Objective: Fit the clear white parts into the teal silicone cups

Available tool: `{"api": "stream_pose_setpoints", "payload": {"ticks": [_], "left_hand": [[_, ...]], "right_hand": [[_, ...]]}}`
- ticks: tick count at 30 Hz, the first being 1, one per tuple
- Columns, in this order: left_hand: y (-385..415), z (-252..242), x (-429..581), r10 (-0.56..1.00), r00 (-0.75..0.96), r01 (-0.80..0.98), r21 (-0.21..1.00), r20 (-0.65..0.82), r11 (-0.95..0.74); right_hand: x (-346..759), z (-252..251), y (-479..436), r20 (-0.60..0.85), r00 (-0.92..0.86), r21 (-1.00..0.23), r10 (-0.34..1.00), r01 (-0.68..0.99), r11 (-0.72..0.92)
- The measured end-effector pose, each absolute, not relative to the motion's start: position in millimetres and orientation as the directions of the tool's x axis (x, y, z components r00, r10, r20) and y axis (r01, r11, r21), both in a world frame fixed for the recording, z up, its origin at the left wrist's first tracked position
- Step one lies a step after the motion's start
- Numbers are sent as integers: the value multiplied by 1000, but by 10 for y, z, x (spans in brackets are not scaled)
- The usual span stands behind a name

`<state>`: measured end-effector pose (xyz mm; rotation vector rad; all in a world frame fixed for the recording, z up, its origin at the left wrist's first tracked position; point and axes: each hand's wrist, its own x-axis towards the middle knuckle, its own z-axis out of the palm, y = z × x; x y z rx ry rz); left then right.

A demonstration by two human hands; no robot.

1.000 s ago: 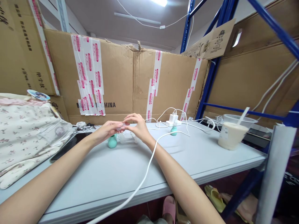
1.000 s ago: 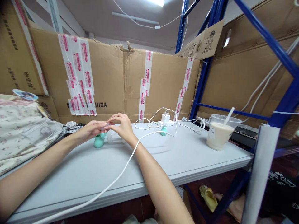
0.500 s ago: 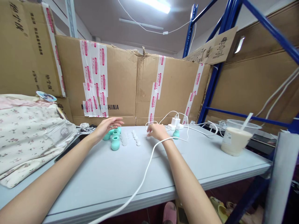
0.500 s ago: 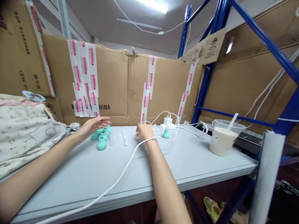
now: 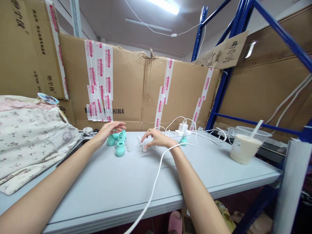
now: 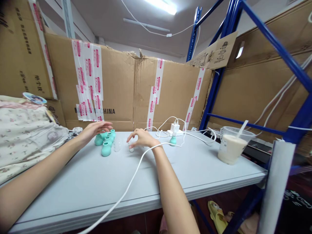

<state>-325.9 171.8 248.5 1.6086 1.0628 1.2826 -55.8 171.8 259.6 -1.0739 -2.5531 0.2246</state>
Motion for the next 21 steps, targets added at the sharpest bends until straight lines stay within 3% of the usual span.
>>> {"api": "stream_pose_setpoints", "payload": {"ticks": [5, 9, 11, 13, 17, 19, 21], "left_hand": [[1690, 2498, -3221, 941, 130, 140, 933, 313, -330], [1647, 2532, -3181, 943, 130, 175, 929, 307, -326], [1616, 2551, -3160, 938, 129, 208, 916, 322, -343], [1576, 2562, -3123, 920, 165, 272, 880, 355, -388], [1473, 2547, -2962, 861, 319, 497, 703, 397, -508], [1424, 2527, -2858, 821, 372, 487, 662, 433, -570], [1398, 2509, -2782, 807, 333, 440, 677, 487, -590]], "right_hand": [[-663, 2458, 1746, 235, -643, -112, 728, 726, 678], [-652, 2430, 1767, 296, -647, -76, 703, 718, 692], [-664, 2465, 1759, 339, -640, -162, 690, 682, 713], [-701, 2517, 1738, 426, -596, -355, 681, 582, 732], [-854, 2571, 1684, 551, -379, -761, 744, 137, 634], [-947, 2541, 1673, 543, -332, -825, 771, -42, 563], [-1022, 2488, 1675, 534, -326, -840, 780, -106, 532]]}}
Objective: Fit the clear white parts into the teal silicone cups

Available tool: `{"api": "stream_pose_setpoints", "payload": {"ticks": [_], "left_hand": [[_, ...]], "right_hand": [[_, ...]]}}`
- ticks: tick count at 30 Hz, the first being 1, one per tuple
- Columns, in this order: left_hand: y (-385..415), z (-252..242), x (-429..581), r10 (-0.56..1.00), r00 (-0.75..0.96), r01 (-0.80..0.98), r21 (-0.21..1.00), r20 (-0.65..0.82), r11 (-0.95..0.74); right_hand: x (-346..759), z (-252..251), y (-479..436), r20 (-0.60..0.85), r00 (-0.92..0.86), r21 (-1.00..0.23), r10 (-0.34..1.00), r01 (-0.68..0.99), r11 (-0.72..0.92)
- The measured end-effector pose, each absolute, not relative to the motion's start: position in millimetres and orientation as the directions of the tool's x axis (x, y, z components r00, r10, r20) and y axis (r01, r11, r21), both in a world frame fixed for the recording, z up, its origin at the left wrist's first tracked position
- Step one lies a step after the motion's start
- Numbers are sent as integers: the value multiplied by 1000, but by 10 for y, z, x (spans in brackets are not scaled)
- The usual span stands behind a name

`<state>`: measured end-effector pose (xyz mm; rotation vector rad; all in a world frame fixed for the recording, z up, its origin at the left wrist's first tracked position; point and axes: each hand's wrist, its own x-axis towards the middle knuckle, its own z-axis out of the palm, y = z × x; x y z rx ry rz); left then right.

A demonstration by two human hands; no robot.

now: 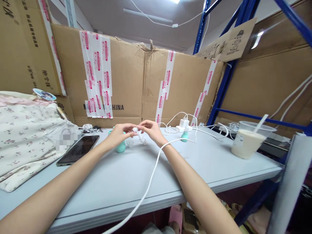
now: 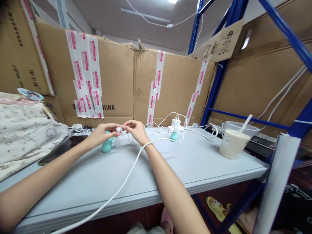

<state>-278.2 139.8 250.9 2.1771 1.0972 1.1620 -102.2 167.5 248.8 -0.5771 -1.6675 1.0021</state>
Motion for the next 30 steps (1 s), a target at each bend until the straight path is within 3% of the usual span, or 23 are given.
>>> {"api": "stream_pose_setpoints", "payload": {"ticks": [3, 6, 10, 13, 17, 21, 30], "left_hand": [[1413, 2500, -2759, 819, 223, 359, 737, 528, -573], [1463, 2521, -2821, 818, 122, 304, 764, 562, -570], [1524, 2573, -2951, 810, 4, 299, 772, 586, -561], [1569, 2582, -3041, 831, 24, 331, 779, 556, -532], [1636, 2529, -3099, 815, 93, 468, 697, 572, -543], [1664, 2478, -3087, 777, 122, 552, 608, 617, -570], [1606, 2493, -3045, 835, 170, 519, 673, 523, -527]], "right_hand": [[-1062, 2425, 1690, 548, -346, -826, 761, -83, 557], [-1018, 2402, 1710, 614, -298, -722, 730, 162, 673], [-981, 2344, 1743, 638, -361, -317, 680, 681, 660], [-1061, 2260, 1756, 528, -491, -50, 693, 796, 603], [-1222, 2161, 1749, 469, -548, 150, 692, 822, 550], [-1294, 2096, 1766, 457, -549, 194, 700, 829, 524], [-1261, 2125, 1792, 492, -544, 131, 680, 819, 559]]}}
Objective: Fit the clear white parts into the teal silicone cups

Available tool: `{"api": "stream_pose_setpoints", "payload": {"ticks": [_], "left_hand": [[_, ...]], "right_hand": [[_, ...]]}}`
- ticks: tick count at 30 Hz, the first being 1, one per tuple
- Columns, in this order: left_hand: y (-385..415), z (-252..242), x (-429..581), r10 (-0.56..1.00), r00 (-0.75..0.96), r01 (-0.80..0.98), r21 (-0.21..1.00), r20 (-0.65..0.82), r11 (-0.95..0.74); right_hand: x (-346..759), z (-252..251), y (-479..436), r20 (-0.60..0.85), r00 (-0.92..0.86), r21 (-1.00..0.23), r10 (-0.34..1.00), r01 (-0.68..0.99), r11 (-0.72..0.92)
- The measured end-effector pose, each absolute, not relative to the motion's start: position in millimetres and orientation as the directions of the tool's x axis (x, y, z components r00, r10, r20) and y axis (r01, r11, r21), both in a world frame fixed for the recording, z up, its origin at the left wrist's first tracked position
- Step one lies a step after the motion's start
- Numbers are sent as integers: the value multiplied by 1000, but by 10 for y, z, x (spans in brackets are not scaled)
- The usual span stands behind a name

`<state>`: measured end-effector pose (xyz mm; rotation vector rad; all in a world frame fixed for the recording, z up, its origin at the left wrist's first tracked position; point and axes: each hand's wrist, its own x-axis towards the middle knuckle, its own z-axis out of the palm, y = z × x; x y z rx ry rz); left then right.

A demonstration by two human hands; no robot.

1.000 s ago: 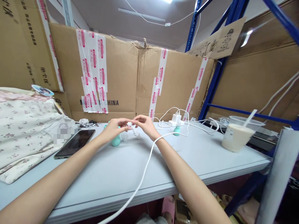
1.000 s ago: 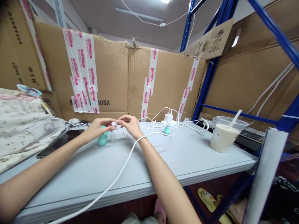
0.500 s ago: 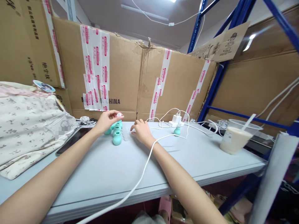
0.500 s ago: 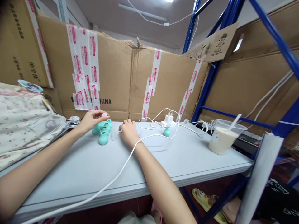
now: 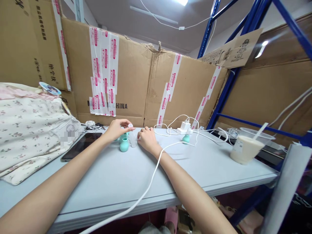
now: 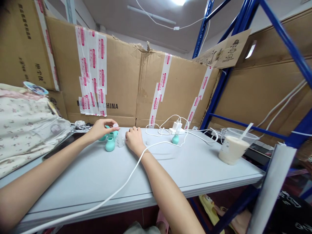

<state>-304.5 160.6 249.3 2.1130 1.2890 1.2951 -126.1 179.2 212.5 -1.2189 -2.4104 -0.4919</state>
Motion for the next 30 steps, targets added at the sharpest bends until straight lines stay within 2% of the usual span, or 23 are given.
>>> {"api": "stream_pose_setpoints", "payload": {"ticks": [2, 4, 6, 7, 10, 18, 24, 27, 30], "left_hand": [[1593, 2493, -3030, 826, 171, 548, 645, 537, -532], [1576, 2487, -3008, 815, 172, 589, 606, 553, -535], [1553, 2478, -2980, 797, 190, 627, 554, 573, -548], [1538, 2472, -2963, 784, 206, 642, 524, 586, -560], [1488, 2456, -2913, 733, 257, 673, 428, 630, -604], [1415, 2416, -2873, 654, 214, 769, 288, 725, -571], [1394, 2413, -2865, 575, 224, 805, 183, 787, -564], [1391, 2391, -2856, 468, 287, 807, 52, 836, -588], [1382, 2372, -2858, 326, 364, 804, -118, 872, -583]], "right_hand": [[-1220, 2231, 1763, 562, -462, -17, 685, 822, 569], [-1173, 2356, 1726, 630, -305, -305, 714, 749, 589], [-1136, 2458, 1688, 644, -185, -564, 742, 541, 624], [-1125, 2492, 1669, 646, -168, -634, 745, 425, 646], [-1123, 2515, 1627, 656, -226, -686, 721, 220, 693], [-1142, 2463, 1605, 605, -292, -722, 741, 191, 665], [-1151, 2498, 1568, 573, -263, -802, 777, 16, 597], [-1172, 2494, 1551, 516, -280, -850, 809, -57, 523], [-1171, 2482, 1524, 419, -344, -908, 840, -168, 384]]}}
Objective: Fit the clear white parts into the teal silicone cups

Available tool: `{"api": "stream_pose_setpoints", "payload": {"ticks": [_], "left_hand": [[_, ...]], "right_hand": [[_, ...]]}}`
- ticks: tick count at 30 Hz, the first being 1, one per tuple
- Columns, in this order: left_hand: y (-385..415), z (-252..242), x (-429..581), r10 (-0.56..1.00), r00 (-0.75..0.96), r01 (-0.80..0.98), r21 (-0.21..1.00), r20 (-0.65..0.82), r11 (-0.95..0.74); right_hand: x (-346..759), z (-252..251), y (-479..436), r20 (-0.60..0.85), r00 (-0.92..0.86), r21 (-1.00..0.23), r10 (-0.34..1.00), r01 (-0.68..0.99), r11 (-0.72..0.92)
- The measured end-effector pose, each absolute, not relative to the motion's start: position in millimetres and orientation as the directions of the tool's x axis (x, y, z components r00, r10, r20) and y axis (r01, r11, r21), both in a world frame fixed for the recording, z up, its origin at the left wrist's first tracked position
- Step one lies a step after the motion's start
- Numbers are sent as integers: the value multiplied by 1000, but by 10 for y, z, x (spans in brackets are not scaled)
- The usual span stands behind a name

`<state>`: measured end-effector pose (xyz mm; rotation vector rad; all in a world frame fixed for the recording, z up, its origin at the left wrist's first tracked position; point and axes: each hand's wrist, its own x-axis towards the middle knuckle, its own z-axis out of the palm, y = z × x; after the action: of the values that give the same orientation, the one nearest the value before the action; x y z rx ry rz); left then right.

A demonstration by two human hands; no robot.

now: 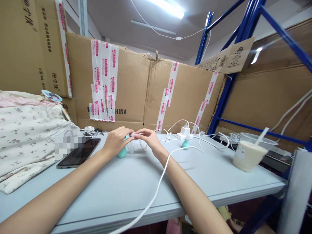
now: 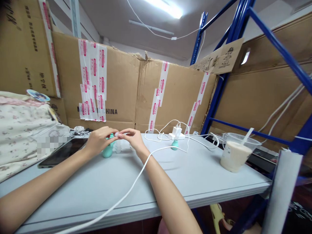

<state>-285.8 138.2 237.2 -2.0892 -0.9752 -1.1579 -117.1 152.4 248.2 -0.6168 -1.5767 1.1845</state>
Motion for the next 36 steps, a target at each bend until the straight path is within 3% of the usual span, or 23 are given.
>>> {"api": "stream_pose_setpoints", "payload": {"ticks": [6, 12, 19, 25, 30, 36], "left_hand": [[1317, 2430, -2846, 155, 527, 796, -421, 836, -436], [1252, 2498, -2796, 49, 602, 767, -559, 797, -314], [1196, 2489, -2713, -14, 579, 773, -555, 815, -306], [1185, 2456, -2641, 62, 510, 830, -472, 858, -296], [1220, 2432, -2630, 13, 501, 814, -466, 865, -348], [1290, 2379, -2689, 139, 458, 844, -381, 878, -377]], "right_hand": [[-1113, 2465, 1480, 173, -451, -958, 876, -285, 42], [-1077, 2488, 1492, 90, -567, -927, 819, -347, -139], [-1054, 2558, 1448, 22, -604, -885, 796, -382, -266], [-1044, 2552, 1482, -9, -605, -893, 796, -354, -279], [-1051, 2490, 1527, -77, -589, -863, 804, -365, -350], [-1105, 2402, 1524, -114, -581, -863, 806, -344, -369]]}}
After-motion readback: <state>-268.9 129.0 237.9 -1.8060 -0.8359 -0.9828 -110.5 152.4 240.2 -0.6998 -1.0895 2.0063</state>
